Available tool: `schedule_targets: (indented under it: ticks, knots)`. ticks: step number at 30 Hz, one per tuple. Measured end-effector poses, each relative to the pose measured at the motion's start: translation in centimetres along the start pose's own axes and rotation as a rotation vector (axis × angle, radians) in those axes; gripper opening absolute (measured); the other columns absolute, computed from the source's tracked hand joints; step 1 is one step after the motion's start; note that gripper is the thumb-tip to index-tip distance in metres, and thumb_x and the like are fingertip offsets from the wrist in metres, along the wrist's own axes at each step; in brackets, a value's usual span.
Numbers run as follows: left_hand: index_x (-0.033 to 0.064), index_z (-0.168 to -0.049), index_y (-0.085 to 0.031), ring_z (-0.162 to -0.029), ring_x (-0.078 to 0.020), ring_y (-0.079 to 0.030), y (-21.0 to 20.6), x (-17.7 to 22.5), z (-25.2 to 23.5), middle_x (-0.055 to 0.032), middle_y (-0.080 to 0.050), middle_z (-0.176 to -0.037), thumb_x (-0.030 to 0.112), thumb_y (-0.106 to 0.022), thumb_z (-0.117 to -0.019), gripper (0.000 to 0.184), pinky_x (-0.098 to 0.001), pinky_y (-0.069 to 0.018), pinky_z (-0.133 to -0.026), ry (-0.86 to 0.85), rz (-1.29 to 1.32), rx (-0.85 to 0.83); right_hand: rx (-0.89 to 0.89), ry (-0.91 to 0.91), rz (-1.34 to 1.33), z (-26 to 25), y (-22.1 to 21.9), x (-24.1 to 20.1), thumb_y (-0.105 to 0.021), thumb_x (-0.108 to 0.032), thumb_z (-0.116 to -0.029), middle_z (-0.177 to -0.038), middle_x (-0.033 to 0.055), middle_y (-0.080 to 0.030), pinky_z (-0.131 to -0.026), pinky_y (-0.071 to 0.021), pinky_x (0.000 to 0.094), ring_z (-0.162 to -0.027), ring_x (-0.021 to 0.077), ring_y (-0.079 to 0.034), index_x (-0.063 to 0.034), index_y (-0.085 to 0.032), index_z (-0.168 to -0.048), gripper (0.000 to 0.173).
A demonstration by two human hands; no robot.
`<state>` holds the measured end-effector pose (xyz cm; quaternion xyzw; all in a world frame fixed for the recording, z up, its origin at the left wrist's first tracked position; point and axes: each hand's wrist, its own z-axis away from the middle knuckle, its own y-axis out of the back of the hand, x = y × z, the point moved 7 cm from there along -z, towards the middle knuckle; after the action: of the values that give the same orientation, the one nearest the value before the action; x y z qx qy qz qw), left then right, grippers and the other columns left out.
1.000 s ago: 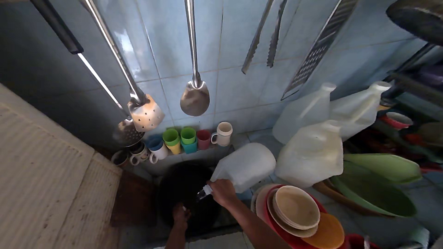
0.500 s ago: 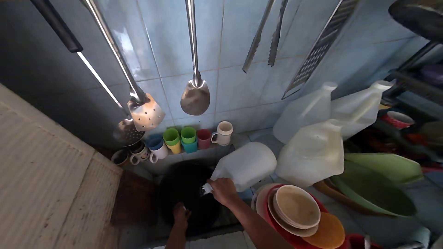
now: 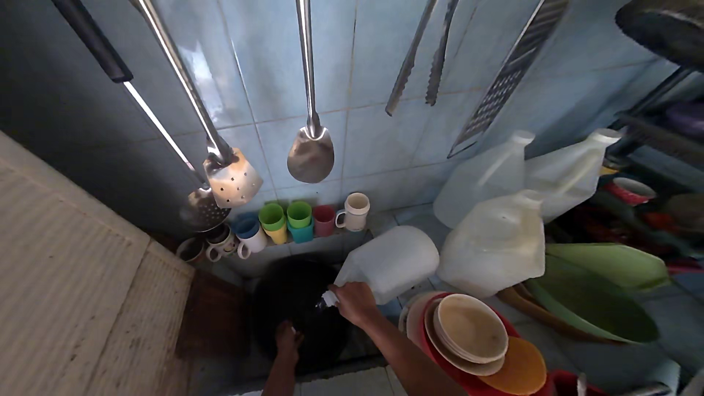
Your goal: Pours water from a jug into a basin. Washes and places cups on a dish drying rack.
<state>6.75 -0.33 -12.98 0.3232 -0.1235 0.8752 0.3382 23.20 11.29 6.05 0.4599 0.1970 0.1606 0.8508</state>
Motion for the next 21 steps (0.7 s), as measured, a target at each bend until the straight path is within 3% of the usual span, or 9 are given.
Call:
schedule_targets:
  ticks: [9, 14, 18, 21]
  knots:
    - [0.0003, -0.146, -0.042, -0.101, -0.0347, -0.059, -0.1, -0.1, -0.3, -0.0268, -0.051, -0.13, 0.018, -0.044, -0.11, 0.041, -0.0469, -0.0543, -0.083, 0.0, -0.006, -0.004, 0.021, 0.005, -0.016, 0.2, 0.7, 0.3, -0.058, -0.024, -0.1024, -0.12, 0.0238, -0.068, -0.095, -0.049, 0.0615, -0.114, 0.0435, -0.065, -0.0185, -0.055, -0.147, 0.045]
    - [-0.0012, -0.146, -0.042, -0.099, -0.0342, -0.061, -0.3, -0.2, -0.3, -0.0276, -0.052, -0.13, 0.016, -0.044, -0.1098, 0.04, -0.046, -0.0548, -0.083, -0.016, -0.014, -0.027, 0.073, 0.013, -0.09, 1.4, 4.5, 0.8, -0.059, -0.032, -0.1028, -0.127, 0.0226, -0.067, -0.101, -0.0443, 0.0627, -0.12, 0.0427, -0.062, -0.0238, -0.055, -0.149, 0.047]
    - [-0.0024, -0.144, -0.044, -0.096, -0.0324, -0.061, -0.6, -0.1, -0.3, -0.0263, -0.054, -0.125, 0.014, -0.045, -0.1091, 0.039, -0.0447, -0.0551, -0.081, -0.024, -0.026, -0.044, 0.259, 0.045, -0.238, 3.3, 10.1, 2.0, -0.064, -0.04, -0.1001, -0.125, 0.0216, -0.069, -0.105, -0.0425, 0.0624, -0.12, 0.0417, -0.063, -0.0232, -0.062, -0.144, 0.047]
    - [-0.006, -0.137, -0.049, -0.092, -0.0305, -0.062, -0.5, 0.0, -0.1, -0.0241, -0.057, -0.115, 0.018, -0.047, -0.1095, 0.036, -0.0432, -0.0559, -0.08, -0.016, -0.028, -0.03, 0.514, 0.084, -0.383, 4.0, 13.7, 4.5, -0.07, -0.04, -0.0968, -0.114, 0.0203, -0.074, -0.097, -0.0473, 0.0631, -0.109, 0.0408, -0.068, -0.0189, -0.07, -0.134, 0.043]
